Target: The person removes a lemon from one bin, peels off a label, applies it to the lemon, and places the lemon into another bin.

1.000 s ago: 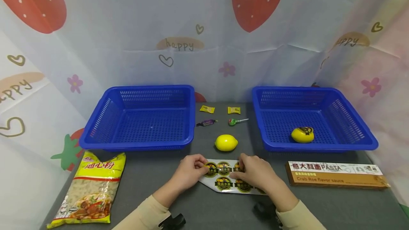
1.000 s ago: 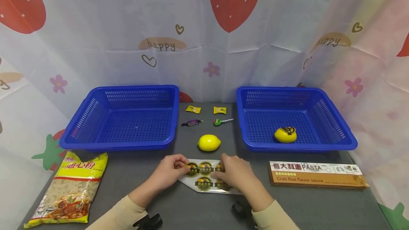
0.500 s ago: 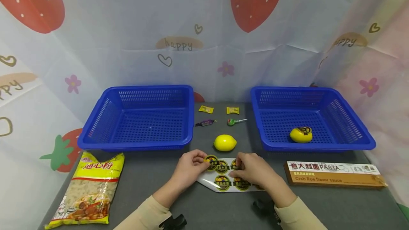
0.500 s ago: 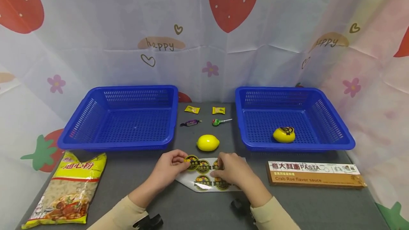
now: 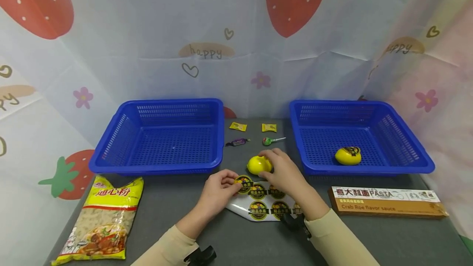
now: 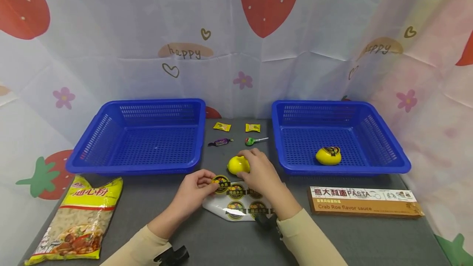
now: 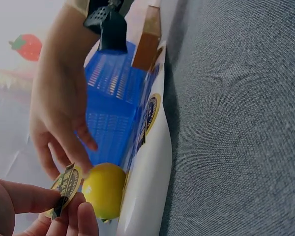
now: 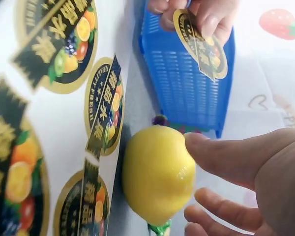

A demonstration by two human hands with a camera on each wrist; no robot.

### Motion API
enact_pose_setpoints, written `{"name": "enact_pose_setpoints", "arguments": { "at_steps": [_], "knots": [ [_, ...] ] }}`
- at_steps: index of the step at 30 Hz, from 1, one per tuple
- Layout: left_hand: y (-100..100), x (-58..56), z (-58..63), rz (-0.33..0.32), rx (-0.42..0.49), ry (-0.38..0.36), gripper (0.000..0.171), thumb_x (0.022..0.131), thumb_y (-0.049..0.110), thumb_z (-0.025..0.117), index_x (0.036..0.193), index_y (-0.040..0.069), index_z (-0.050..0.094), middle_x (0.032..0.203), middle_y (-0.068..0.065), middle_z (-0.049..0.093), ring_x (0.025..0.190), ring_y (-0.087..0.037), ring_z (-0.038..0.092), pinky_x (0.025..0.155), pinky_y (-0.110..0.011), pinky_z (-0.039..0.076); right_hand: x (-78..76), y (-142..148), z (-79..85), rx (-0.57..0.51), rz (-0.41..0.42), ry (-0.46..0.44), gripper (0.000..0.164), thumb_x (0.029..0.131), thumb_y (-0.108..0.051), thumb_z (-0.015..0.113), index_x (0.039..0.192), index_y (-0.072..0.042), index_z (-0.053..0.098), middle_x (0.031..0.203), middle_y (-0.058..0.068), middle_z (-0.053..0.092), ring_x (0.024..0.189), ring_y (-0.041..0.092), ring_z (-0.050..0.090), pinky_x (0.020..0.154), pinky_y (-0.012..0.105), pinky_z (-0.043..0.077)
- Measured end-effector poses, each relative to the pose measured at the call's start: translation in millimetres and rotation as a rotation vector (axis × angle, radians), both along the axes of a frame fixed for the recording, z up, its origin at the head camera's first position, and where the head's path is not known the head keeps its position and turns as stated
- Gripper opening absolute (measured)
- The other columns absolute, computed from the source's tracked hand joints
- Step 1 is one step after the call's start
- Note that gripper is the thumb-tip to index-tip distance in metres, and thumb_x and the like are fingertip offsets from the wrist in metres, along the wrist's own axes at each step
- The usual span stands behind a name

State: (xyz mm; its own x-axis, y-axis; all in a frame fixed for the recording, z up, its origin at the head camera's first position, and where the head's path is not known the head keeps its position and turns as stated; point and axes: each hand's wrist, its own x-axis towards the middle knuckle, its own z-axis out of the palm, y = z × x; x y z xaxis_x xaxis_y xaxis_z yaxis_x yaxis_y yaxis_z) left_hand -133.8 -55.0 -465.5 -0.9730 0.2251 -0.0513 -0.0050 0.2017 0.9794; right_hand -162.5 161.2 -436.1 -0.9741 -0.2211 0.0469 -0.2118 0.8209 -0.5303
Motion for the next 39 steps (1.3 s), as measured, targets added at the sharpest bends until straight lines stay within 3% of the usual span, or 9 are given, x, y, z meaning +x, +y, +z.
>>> {"name": "enact_pose_setpoints", "arguments": {
  "at_steps": [3,6,14,18,21,25,29,39],
  "knots": [
    [0.2,-0.2,-0.3,0.008,0.013,-0.012,0.015,0.089,0.002,0.071,0.102,-0.005,0.067,0.086,-0.013,0.072,0.069,-0.014,0.066,0.068,-0.036,0.061,-8.8,-3.7,-2.9,0.006,0.005,-0.011,0.056,0.085,-0.019,0.083,0.136,-0.015,0.062,0.14,0.012,0.056,0.129,0.036,0.052,0.104,0.057,0.048],
    [0.6,-0.5,-0.3,0.017,0.022,-0.025,0.016,0.089,0.002,0.071,0.102,-0.005,0.067,0.086,-0.013,0.072,0.069,-0.013,0.065,0.069,-0.036,0.061,-16.0,-5.5,-6.1,0.004,0.008,-0.04,0.06,0.083,-0.018,0.085,0.138,-0.016,0.061,0.145,0.012,0.053,0.135,0.038,0.048,0.107,0.058,0.045],
    [2.4,-2.2,2.1,0.018,0.039,-0.037,0.017,0.088,0.002,0.072,0.103,-0.004,0.067,0.086,-0.013,0.071,0.072,-0.013,0.065,0.072,-0.039,0.062,-22.0,-4.1,-14.2,-0.02,0.037,-0.072,0.057,0.083,-0.02,0.085,0.135,-0.011,0.063,0.136,0.012,0.061,0.121,0.033,0.058,0.101,0.052,0.05],
    [2.6,-3.3,3.1,0.02,0.009,-0.014,0.02,0.087,0.007,0.075,0.103,-0.002,0.068,0.085,-0.01,0.072,0.07,-0.014,0.066,0.069,-0.033,0.06,-18.0,2.4,-18.4,-0.156,-0.012,-0.088,0.061,0.088,-0.029,0.08,0.142,-0.011,0.057,0.132,0.013,0.064,0.114,0.03,0.064,0.094,0.048,0.055],
    [3.1,-4.1,4.6,0.025,0.003,0.0,0.022,0.087,0.012,0.078,0.103,0.0,0.069,0.084,-0.009,0.072,0.07,-0.017,0.068,0.069,-0.034,0.06,-13.0,8.4,-19.7,-0.314,-0.038,-0.145,0.066,0.093,-0.039,0.073,0.151,-0.019,0.047,0.133,0.013,0.064,0.113,0.03,0.066,0.089,0.045,0.058],
    [5.6,-3.6,8.8,0.033,0.041,-0.003,0.024,0.088,0.015,0.079,0.103,0.0,0.068,0.085,-0.01,0.072,0.072,-0.019,0.069,0.073,-0.044,0.061,-4.7,13.0,-17.4,-0.553,-0.003,-0.274,0.063,0.098,-0.043,0.065,0.153,-0.023,0.043,0.137,0.018,0.06,0.116,0.032,0.064,0.086,0.043,0.06],
    [10.5,-2.4,13.2,0.041,0.076,-0.004,0.023,0.088,0.014,0.079,0.102,0.0,0.068,0.086,-0.011,0.072,0.072,-0.019,0.068,0.075,-0.049,0.061,4.9,16.0,-15.5,-0.729,0.041,-0.394,0.057,0.102,-0.037,0.061,0.152,-0.015,0.042,0.139,0.025,0.054,0.117,0.033,0.062,0.089,0.043,0.059],
    [17.0,-2.3,16.8,0.037,0.107,-0.007,0.024,0.088,0.013,0.08,0.103,-0.001,0.067,0.086,-0.012,0.073,0.073,-0.018,0.068,0.076,-0.048,0.061,18.4,22.3,-18.8,-0.738,0.081,-0.403,0.054,0.105,-0.036,0.055,0.152,-0.013,0.042,0.134,0.024,0.058,0.108,0.027,0.065,0.089,0.045,0.059]
  ]
}}
